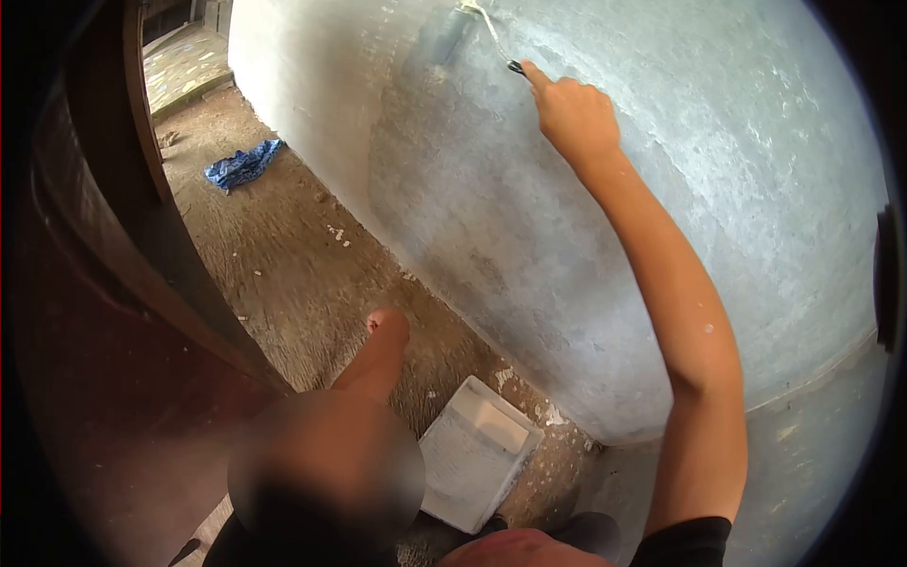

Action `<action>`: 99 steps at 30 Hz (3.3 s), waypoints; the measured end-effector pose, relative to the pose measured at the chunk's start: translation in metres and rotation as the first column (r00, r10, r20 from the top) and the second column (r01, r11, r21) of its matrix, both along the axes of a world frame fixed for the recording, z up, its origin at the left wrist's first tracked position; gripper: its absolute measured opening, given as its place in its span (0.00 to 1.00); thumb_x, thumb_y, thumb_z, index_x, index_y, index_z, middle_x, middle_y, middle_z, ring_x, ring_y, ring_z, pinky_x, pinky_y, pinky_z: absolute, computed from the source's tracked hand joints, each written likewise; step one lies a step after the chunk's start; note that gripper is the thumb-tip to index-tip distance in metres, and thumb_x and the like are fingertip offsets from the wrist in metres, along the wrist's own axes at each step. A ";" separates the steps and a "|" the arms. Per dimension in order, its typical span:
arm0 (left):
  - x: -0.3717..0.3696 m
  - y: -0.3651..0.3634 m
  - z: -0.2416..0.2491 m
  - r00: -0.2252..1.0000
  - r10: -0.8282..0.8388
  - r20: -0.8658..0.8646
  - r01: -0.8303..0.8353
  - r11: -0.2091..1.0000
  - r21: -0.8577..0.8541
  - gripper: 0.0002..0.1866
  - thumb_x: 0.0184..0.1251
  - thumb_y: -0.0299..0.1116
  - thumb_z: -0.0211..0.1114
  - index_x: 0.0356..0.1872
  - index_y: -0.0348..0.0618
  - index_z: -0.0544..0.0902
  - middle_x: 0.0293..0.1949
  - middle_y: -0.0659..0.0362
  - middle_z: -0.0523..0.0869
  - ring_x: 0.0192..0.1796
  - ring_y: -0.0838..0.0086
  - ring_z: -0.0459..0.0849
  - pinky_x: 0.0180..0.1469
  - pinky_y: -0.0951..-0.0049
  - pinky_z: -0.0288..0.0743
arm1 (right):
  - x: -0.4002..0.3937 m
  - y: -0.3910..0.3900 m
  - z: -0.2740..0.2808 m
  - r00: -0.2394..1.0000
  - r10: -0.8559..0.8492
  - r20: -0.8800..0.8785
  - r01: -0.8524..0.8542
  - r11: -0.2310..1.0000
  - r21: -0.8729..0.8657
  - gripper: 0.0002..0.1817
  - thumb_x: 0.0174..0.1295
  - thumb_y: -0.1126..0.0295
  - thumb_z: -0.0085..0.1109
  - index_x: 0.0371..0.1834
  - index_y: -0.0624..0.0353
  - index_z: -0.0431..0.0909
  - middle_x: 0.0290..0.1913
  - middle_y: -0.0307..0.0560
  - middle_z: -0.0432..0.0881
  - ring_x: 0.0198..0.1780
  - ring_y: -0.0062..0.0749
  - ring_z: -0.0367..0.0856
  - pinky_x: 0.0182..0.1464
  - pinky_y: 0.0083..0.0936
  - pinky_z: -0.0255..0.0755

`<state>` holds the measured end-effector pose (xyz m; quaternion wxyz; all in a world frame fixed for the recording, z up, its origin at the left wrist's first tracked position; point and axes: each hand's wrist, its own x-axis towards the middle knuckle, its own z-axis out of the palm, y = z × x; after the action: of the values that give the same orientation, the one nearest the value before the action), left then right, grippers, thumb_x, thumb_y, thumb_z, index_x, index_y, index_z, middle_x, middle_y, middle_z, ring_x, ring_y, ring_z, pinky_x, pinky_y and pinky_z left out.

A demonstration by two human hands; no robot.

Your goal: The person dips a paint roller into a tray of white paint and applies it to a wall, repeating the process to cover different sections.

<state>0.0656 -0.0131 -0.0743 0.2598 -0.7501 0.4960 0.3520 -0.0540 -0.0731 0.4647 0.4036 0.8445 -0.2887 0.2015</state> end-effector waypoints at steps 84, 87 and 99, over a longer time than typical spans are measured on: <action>-0.006 0.054 0.082 0.995 -0.097 0.029 0.100 0.979 -0.177 0.26 0.81 0.46 0.64 0.72 0.42 0.87 0.75 0.52 0.86 0.75 0.52 0.86 0.73 0.46 0.82 | -0.450 0.241 -0.380 0.895 -0.423 -0.139 0.062 -0.191 0.980 0.23 0.80 0.51 0.64 0.53 0.62 0.91 0.41 0.64 0.92 0.44 0.61 0.92 0.50 0.48 0.82; 0.005 0.054 0.066 0.992 -0.122 0.019 0.124 0.966 -0.228 0.27 0.80 0.46 0.64 0.71 0.41 0.87 0.74 0.51 0.87 0.75 0.51 0.86 0.73 0.43 0.81 | -0.461 0.236 -0.377 0.861 -0.461 -0.216 0.135 -0.203 0.970 0.24 0.80 0.50 0.63 0.57 0.62 0.90 0.43 0.64 0.92 0.48 0.60 0.92 0.53 0.48 0.82; 0.015 0.061 0.061 0.978 -0.202 0.056 0.210 0.931 -0.298 0.27 0.78 0.51 0.66 0.62 0.39 0.91 0.63 0.46 0.93 0.66 0.48 0.91 0.68 0.48 0.84 | -0.409 0.252 -0.405 0.908 -0.354 -0.224 -0.006 -0.545 0.838 0.29 0.81 0.55 0.62 0.76 0.63 0.75 0.42 0.51 0.96 0.34 0.31 0.91 0.39 0.31 0.83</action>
<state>0.0810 0.0481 -0.0137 0.1834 -0.7292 0.6166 0.2334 -0.4632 0.1788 0.0594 -0.5302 0.6643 -0.5077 -0.1412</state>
